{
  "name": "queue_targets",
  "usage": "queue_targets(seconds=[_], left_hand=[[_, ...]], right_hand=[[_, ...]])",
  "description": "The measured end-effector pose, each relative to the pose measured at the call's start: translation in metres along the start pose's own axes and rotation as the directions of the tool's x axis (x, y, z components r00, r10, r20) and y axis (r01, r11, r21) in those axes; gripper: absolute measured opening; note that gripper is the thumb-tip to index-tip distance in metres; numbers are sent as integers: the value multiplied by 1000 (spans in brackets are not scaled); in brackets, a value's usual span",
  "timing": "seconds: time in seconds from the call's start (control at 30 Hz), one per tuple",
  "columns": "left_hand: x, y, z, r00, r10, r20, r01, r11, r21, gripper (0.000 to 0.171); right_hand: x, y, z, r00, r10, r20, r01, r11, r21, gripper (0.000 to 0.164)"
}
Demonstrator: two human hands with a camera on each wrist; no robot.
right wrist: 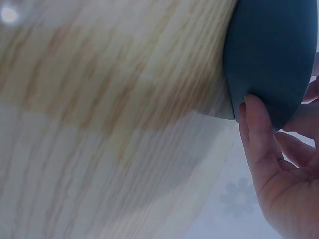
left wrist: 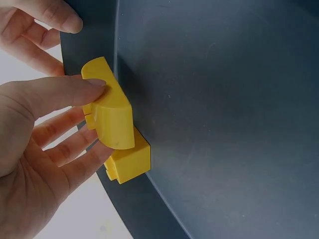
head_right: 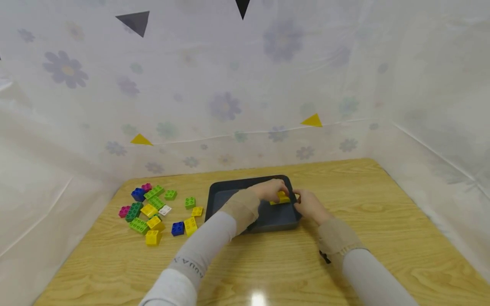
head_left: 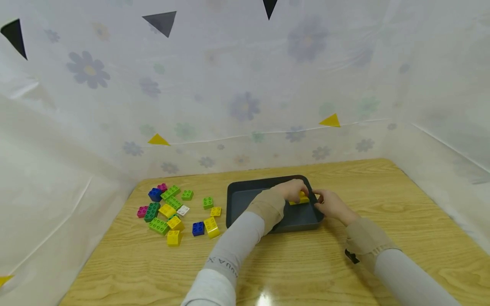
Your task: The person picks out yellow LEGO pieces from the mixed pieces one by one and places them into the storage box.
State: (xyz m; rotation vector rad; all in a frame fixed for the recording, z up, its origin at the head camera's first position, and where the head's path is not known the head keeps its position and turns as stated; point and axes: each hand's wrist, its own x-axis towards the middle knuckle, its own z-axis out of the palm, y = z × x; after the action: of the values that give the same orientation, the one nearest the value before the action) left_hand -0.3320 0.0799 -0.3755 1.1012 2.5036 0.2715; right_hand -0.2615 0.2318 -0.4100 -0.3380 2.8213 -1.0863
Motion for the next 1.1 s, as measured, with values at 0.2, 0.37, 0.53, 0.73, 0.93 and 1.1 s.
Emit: queue_targets(seconds=[0.2, 0.37, 0.53, 0.73, 0.93, 1.1], left_hand=[[-1, 2, 0, 1000, -22, 7, 22, 1000, 6, 39], [-1, 1, 2, 999, -47, 13, 47, 999, -8, 41], [-1, 1, 4, 996, -85, 23, 86, 996, -24, 43], [2, 0, 6, 995, -94, 25, 94, 996, 8, 45], [4, 1, 8, 993, -113, 23, 113, 993, 31, 44], [5, 1, 9, 991, -134, 17, 134, 990, 42, 43]], right_hand=[[1, 1, 0, 1000, 7, -1, -7, 1000, 2, 49], [1, 1, 0, 1000, -2, 1, 2, 1000, 11, 49], [1, 0, 0, 1000, -1, 4, 1, 1000, 3, 49], [1, 1, 1, 1000, -1, 5, 1, 1000, 0, 49], [1, 0, 1, 1000, 7, 7, -7, 1000, 11, 50], [0, 0, 1, 1000, 9, 9, -9, 1000, 10, 50]])
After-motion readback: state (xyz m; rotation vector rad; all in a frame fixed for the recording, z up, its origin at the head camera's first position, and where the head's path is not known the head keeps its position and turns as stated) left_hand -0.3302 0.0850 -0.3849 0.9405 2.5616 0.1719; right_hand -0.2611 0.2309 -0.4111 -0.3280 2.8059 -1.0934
